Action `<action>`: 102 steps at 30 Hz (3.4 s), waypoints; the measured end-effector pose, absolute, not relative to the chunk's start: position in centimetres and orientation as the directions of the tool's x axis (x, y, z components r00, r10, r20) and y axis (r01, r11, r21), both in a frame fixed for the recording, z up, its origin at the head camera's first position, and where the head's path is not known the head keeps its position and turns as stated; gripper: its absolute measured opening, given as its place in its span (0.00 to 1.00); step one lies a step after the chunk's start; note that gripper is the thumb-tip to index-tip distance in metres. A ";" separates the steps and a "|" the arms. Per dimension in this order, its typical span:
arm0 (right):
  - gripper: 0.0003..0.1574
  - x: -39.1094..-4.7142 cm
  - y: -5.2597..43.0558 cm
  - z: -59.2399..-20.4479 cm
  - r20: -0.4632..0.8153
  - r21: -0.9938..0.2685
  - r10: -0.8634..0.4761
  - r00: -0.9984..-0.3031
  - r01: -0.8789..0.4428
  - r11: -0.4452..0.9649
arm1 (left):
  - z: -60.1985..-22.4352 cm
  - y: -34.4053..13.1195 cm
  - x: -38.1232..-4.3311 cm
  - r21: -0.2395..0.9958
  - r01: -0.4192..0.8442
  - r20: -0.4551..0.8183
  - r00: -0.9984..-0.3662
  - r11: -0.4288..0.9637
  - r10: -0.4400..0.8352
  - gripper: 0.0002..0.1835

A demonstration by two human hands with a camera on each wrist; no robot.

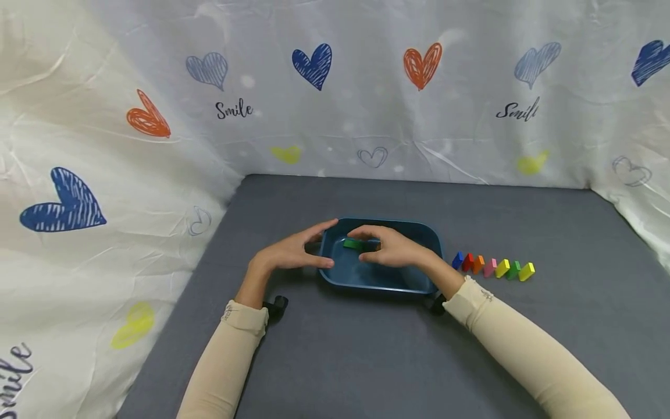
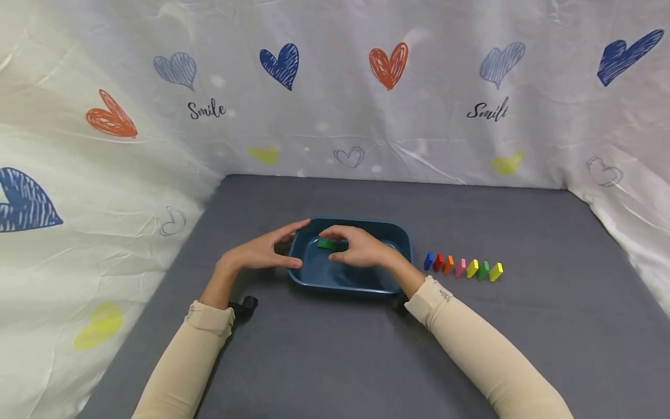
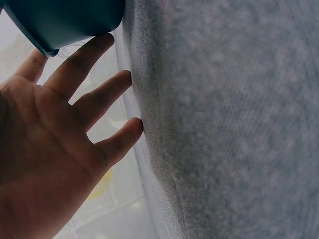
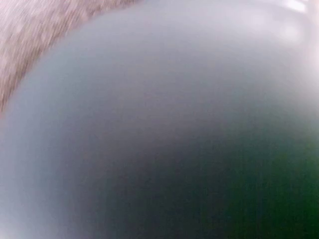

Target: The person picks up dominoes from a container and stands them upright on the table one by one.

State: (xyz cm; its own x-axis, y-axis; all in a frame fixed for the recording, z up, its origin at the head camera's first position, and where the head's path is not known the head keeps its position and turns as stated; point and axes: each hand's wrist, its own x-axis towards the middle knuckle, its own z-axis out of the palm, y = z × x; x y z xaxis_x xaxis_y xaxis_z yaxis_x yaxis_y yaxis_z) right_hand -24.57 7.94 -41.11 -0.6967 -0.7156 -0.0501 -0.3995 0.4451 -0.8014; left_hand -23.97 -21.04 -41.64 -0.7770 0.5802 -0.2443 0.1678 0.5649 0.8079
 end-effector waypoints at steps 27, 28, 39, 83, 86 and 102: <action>0.38 -22.6 10.1 -42.0 -0.073 -0.866 -0.798 -0.598 -0.358 0.348 | -41.4 -20.8 -23.9 0.802 0.180 -0.243 -0.773 0.570 0.587 0.52; 0.38 -22.4 10.3 -41.9 -0.079 -0.868 -0.798 -0.597 -0.353 0.350 | -41.4 -20.8 -23.9 0.802 0.181 -0.242 -0.773 0.569 0.587 0.52; 0.35 -22.2 11.2 -41.9 -0.056 -0.873 -0.762 -0.645 -0.339 0.351 | -41.4 -20.9 -24.0 0.804 0.185 -0.237 -0.771 0.564 0.591 0.52; 0.37 -22.5 11.1 -41.3 -0.250 -0.967 -0.847 -0.469 0.166 0.193 | -41.4 -20.7 -23.9 0.801 0.183 -0.238 -0.776 0.570 0.584 0.52; 0.37 -22.7 11.3 -41.2 -0.237 -0.968 -0.857 -0.457 0.188 0.167 | -41.4 -20.7 -23.9 0.802 0.186 -0.234 -0.776 0.568 0.585 0.52; 0.36 -23.1 11.7 -41.4 -0.264 -0.958 -0.880 -0.395 0.211 0.193 | -41.5 -20.7 -24.0 0.799 0.193 -0.229 -0.778 0.569 0.585 0.51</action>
State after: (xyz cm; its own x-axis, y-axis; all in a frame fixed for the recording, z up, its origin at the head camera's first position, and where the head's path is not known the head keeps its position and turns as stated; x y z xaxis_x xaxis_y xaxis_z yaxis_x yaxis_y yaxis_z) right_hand -23.12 11.72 -41.42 -0.3953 -0.8798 -0.2639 0.2106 0.1928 -0.9584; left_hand -24.00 -20.65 -41.52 -0.7780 0.5851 -0.2289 0.1930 0.5693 0.7992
